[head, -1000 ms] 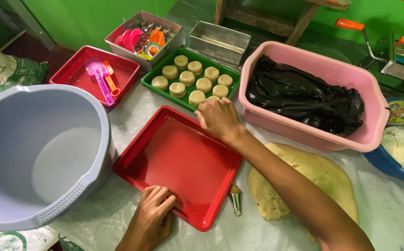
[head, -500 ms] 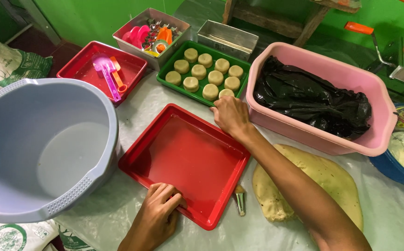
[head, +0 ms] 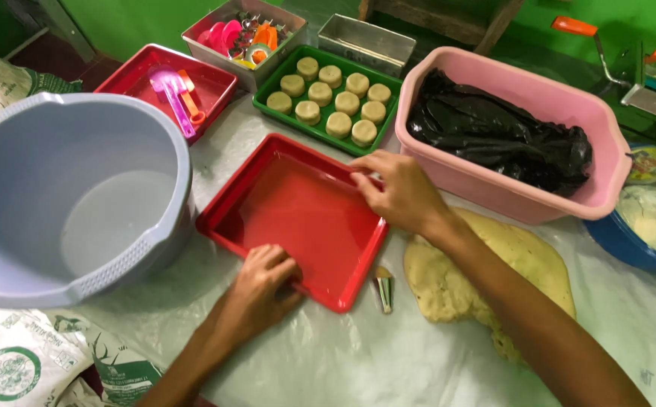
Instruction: Kneading a large lump of dough and rolling small pieces into round balls for pastries.
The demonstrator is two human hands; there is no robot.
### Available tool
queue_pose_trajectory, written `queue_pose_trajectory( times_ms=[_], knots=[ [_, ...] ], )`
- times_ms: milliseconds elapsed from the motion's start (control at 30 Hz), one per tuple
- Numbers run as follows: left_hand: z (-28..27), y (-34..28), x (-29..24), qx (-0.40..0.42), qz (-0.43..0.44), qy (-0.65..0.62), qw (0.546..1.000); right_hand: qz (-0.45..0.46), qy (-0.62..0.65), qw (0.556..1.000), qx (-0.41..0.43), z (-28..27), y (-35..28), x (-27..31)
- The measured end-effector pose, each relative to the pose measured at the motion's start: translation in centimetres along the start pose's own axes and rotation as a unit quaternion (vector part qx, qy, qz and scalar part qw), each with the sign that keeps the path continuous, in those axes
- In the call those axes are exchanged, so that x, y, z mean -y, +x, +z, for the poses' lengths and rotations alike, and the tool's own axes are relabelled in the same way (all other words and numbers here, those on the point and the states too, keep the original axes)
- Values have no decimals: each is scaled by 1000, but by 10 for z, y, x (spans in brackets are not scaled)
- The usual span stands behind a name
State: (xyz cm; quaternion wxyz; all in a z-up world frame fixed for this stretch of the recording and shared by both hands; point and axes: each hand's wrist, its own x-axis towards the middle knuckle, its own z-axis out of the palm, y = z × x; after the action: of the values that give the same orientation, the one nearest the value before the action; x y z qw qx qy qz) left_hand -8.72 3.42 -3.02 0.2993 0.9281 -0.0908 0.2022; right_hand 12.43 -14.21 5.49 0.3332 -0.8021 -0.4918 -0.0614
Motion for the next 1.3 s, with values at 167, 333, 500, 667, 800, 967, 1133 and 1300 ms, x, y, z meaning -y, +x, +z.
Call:
queue_pose_trajectory(
  times_ms=[167,333,500,667,800,967,1133,1300],
  knots=[
    [9,7,29,37,-18,50,998,34,-30,999,14,-43,-61,-14],
    [0,17,33,49,-62,39,996,110,-81,991,14,-82,-121,-18],
    [-18,43,-39,101,22,6,995,208,-113,971,35,-116,-171,-4],
    [38,74,-98,135,77,-85,984,303,-160,939,-2,-119,-222,-48],
    [132,127,-96,92,23,-11,995,397,-159,903,-40,-110,-242,-71],
    [193,170,-97,88,-106,-3,990,450,-102,881,-105,-91,-243,-94],
    [204,194,-88,26,-200,-67,977,499,-2,841,-209,-85,-230,-83],
    [181,193,-96,-19,-216,-208,954,471,-12,822,-320,-85,-232,-90]
  ],
)
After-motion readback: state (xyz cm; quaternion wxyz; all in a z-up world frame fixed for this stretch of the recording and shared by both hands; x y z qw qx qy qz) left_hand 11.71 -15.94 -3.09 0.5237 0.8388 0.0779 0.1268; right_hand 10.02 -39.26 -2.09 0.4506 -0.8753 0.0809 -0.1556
